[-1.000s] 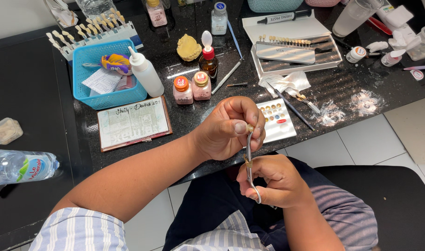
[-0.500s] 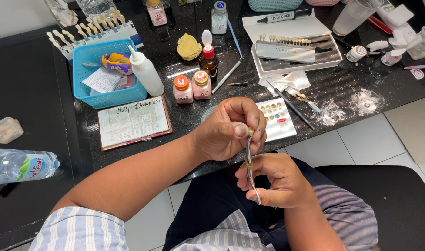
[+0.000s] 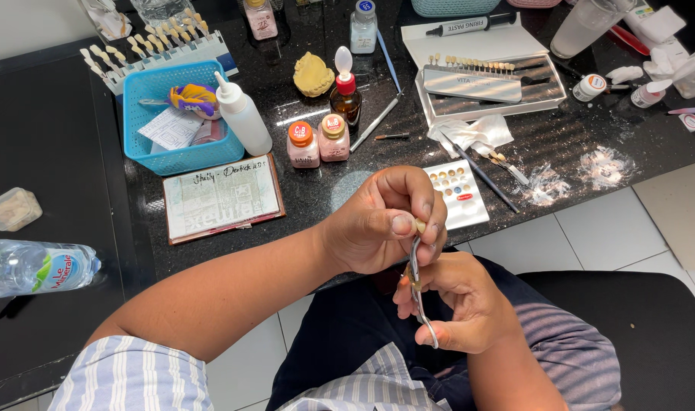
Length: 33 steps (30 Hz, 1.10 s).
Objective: The person holds a small tooth-shaped object with forceps and applies color from a palette using a fine brush. The person repeatedly dips the brush into the palette and paints the object, rotating it to access different surfaces.
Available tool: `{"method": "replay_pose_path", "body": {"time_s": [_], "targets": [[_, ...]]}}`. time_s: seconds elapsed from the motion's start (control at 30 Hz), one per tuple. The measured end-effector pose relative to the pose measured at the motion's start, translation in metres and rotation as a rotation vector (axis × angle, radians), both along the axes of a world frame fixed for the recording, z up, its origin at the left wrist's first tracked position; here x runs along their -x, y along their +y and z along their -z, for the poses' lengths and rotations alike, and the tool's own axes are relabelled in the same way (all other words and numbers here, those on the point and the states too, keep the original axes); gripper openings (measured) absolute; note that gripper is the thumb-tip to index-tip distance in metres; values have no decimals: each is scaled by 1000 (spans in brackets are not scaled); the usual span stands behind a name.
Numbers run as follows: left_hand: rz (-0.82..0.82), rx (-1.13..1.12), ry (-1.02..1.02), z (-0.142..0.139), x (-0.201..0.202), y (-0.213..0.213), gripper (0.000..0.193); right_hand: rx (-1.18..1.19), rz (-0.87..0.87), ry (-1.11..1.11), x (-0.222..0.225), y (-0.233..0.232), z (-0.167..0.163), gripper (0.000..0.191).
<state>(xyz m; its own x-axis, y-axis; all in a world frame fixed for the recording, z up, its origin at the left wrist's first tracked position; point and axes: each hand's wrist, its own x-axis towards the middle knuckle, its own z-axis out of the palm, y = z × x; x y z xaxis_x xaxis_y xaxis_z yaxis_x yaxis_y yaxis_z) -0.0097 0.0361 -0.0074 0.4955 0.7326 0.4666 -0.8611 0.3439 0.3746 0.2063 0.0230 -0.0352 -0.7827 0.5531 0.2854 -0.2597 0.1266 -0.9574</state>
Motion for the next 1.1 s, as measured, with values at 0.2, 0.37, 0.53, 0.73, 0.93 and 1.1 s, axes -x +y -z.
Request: {"method": "replay_pose_path", "body": {"time_s": [0.2,0.37,0.53,0.73,0.93,1.1], "targets": [[-1,-13,-2,1,0,-1,14,10,3,3,-1,0,1,58],[4,-20,-6,1,-1,0,14,57,3,-3,-3,-1,2,63],[2,-20,-8,0,-1,0,15,96,26,-15,-4,-3,0,64],[-4,-28,2,-2,-2,-2,16,60,-1,-25,-5,0,-1,66],[6,-20,-15,-2,-4,-3,18,70,-57,36,-4,1,4,67],[16,-9,-22,-2,-3,-3,18,87,-78,95,-2,0,5,68]]}}
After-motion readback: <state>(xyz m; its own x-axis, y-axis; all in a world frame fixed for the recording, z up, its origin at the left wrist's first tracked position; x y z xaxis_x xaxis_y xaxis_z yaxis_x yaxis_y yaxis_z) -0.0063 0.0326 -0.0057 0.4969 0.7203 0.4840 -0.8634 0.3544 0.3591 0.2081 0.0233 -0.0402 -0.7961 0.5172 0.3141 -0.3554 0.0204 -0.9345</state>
